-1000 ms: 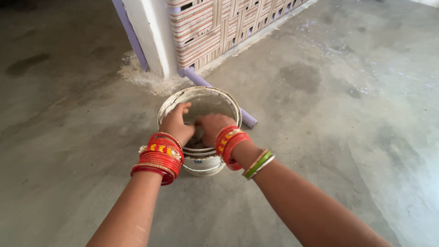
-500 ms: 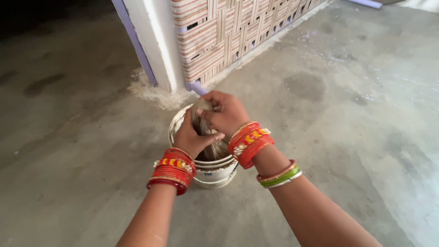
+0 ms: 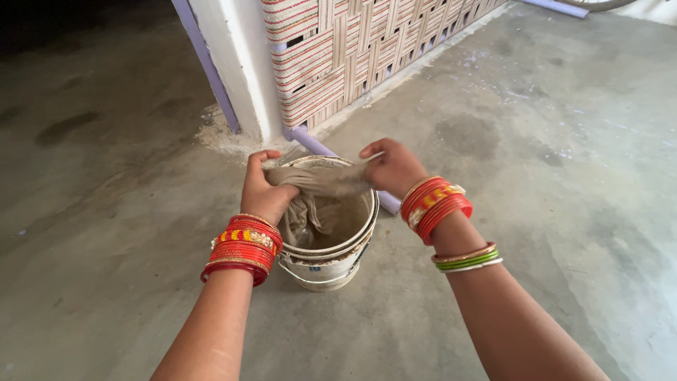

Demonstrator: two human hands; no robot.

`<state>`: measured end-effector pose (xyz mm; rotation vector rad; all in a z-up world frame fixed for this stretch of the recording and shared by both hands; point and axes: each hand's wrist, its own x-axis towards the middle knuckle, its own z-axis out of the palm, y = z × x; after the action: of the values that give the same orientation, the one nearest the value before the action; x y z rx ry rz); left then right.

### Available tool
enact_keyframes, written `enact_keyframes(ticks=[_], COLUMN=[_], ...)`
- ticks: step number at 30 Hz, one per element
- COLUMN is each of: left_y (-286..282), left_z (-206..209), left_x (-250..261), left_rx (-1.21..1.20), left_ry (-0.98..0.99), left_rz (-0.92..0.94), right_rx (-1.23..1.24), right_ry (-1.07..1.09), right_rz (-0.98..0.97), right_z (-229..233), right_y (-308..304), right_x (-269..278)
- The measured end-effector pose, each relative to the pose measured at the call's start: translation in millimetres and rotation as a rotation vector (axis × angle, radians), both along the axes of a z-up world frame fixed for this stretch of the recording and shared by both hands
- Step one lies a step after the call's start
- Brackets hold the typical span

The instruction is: The person cleans a concrete floor by hand using a cloth, dipping the cloth into a bucket of water and wringing it out several times to wipe different sections of the surface.

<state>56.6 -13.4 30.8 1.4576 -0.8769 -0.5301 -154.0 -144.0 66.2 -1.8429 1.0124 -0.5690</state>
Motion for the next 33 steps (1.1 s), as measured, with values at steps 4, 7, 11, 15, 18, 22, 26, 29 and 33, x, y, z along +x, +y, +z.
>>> enact_keyframes(ticks=[4, 7, 11, 15, 18, 22, 26, 29, 33], left_y=[-3.9, -6.6, -1.0, 7.6, 12.5, 2.2, -9.5, -10.1, -2.8], left_z=[19.8, 25.5, 22.3, 3.9, -2.4, -0.6, -1.5, -6.7, -21.6], left_x=[-14.8, -20.2, -10.8, 13.6, 31.1, 12.4, -14.0, -11.6, -6.1], left_rx=[-0.103, -0.213, -0.374, -0.293, 0.105, 0.108, -0.073, -0.068, 0.018], left_ry=[0.012, 0.146, 0.51, 0.732, -0.036, -0.183, -0.425, -0.267, -0.086], left_rz=[-0.059, -0.108, -0.199, -0.123, -0.287, -0.577, -0.29, -0.179, -0.12], right_rx=[-0.33, -0.304, -0.227, -0.215, -0.326, -0.081, 0.678, 0.639, -0.554], right_ry=[-0.106, -0.164, -0.129, 0.002, -0.029, -0.31, -0.709, -0.872, -0.091], right_rz=[0.28, 0.317, 0.087, 0.11, -0.049, -0.139, -0.116, 0.404, 0.179], right_z=[-21.3, -27.9, -33.4, -36.8, -37.5, -29.7, -37.2, -49.9, -37.9], right_y=[26.0, 55.8, 67.2, 59.4, 58.4, 43.8, 35.9, 23.0, 35.9], right_x=[30.0, 48.5, 57.9, 49.1, 47.0, 54.1, 60.1, 53.3, 38.6])
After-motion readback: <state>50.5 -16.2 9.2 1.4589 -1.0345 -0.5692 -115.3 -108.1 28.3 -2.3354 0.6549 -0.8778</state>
